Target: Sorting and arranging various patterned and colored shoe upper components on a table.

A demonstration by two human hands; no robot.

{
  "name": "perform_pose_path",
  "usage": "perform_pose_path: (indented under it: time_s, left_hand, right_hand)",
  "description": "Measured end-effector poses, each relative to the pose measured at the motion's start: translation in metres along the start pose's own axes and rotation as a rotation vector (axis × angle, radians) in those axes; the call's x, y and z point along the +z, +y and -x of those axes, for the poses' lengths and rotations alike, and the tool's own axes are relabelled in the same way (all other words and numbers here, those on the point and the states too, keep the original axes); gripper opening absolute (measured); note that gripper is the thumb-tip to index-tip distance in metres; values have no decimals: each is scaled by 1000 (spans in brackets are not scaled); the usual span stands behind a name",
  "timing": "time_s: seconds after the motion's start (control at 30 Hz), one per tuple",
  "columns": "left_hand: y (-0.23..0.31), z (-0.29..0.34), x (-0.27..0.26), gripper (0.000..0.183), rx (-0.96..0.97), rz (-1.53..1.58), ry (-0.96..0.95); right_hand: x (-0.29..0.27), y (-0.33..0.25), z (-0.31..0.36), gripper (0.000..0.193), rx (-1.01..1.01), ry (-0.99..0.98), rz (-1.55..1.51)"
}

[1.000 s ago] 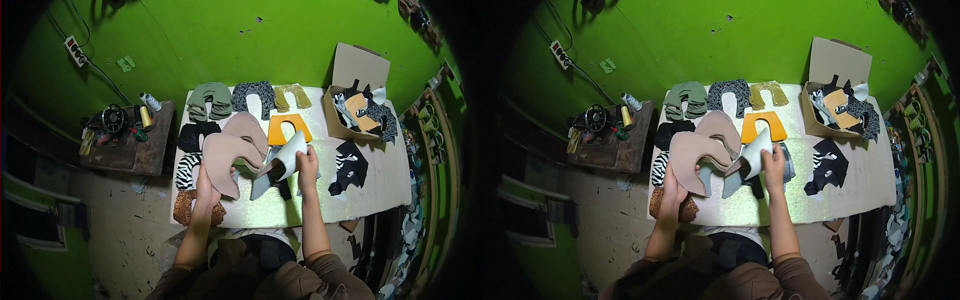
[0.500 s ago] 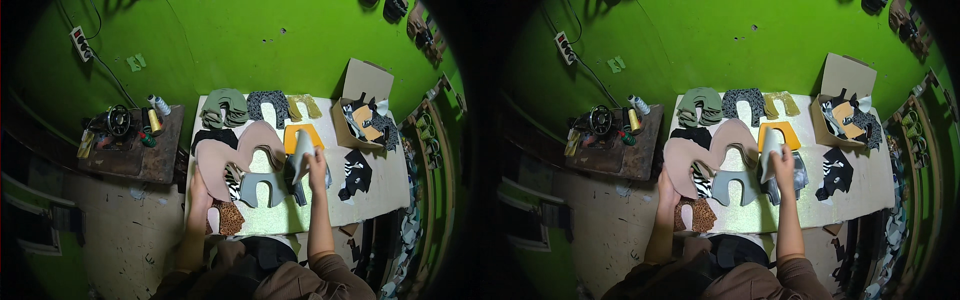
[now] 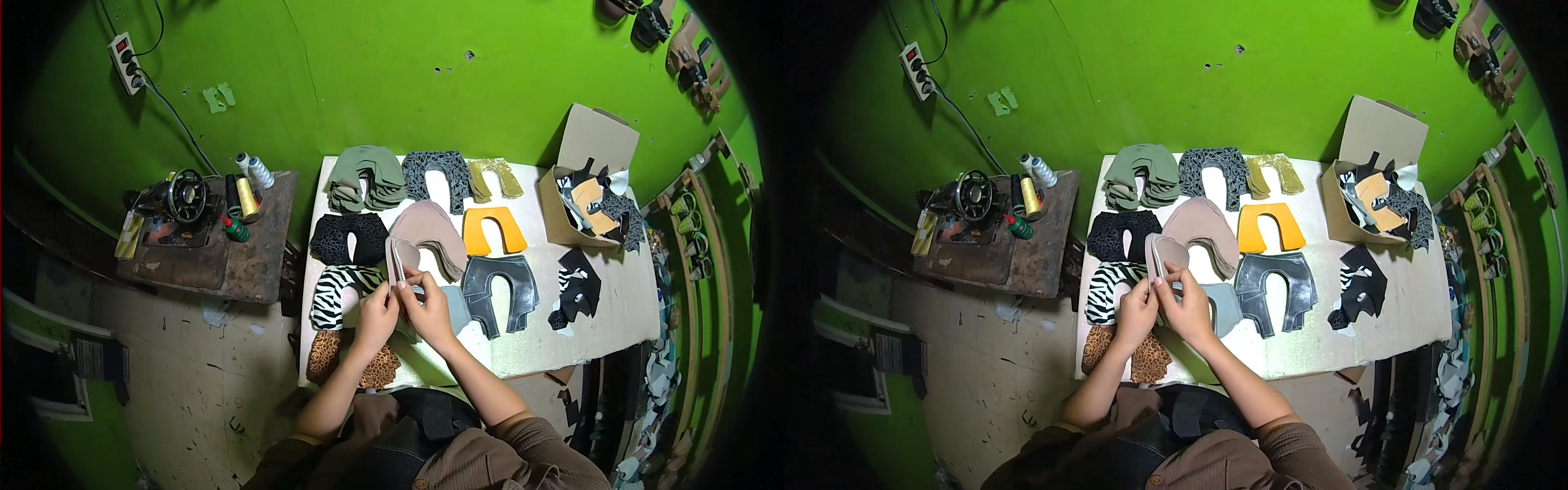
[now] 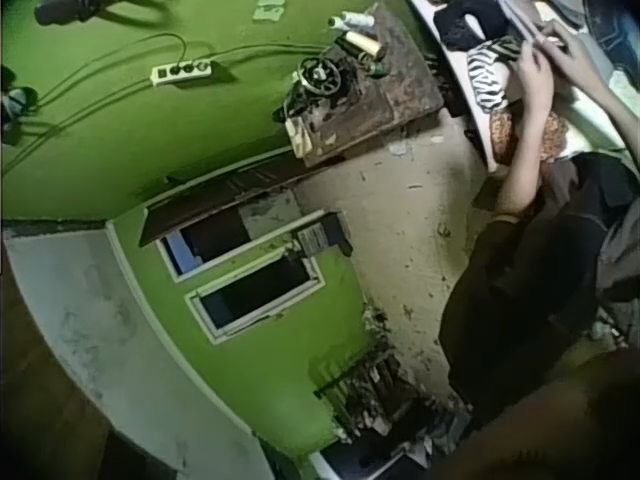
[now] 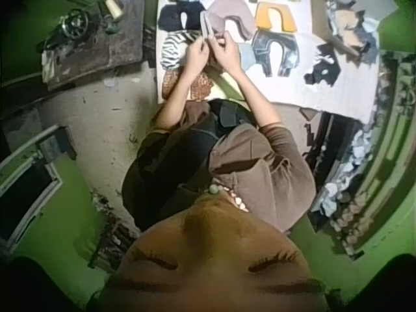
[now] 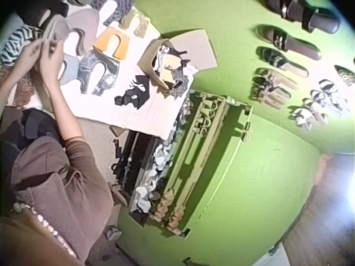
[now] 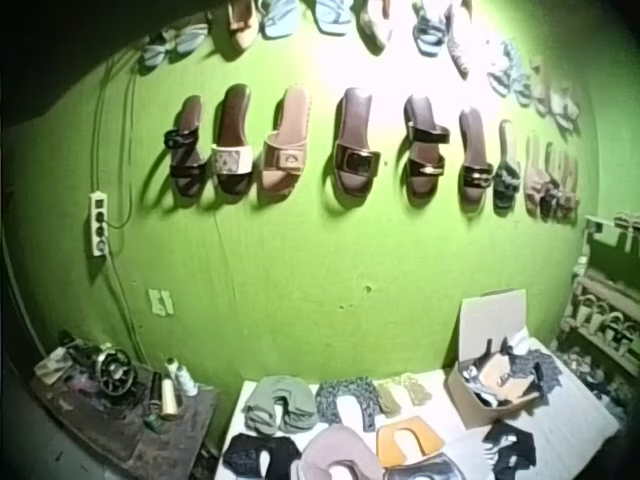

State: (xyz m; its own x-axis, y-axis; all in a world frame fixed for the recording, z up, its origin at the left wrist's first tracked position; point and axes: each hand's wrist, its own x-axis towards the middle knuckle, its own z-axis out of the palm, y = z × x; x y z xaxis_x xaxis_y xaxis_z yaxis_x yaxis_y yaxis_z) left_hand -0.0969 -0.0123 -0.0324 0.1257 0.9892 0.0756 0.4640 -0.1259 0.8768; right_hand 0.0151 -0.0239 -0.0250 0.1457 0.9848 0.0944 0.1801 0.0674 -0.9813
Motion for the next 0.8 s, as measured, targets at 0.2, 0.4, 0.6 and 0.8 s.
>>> perform_pose_path:
  time_s: [0.2, 0.4, 0.6, 0.8]
  left_hand:
    - [-3, 1, -5, 19, -19, 301, 38]
    - [-10, 2, 4, 16, 41, 531, 115]
    - [-39, 1, -7, 20, -78, 437, 62]
    - [-42, -6, -32, 23, -281, 918, 175]
  right_hand:
    - [0, 7, -6, 19, 32, -63, -91]
    - [-1, 8, -6, 18, 39, -113, -169]
    - [-23, 12, -11, 20, 171, 96, -204]
    - [-78, 20, -21, 22, 155, 300, -333]
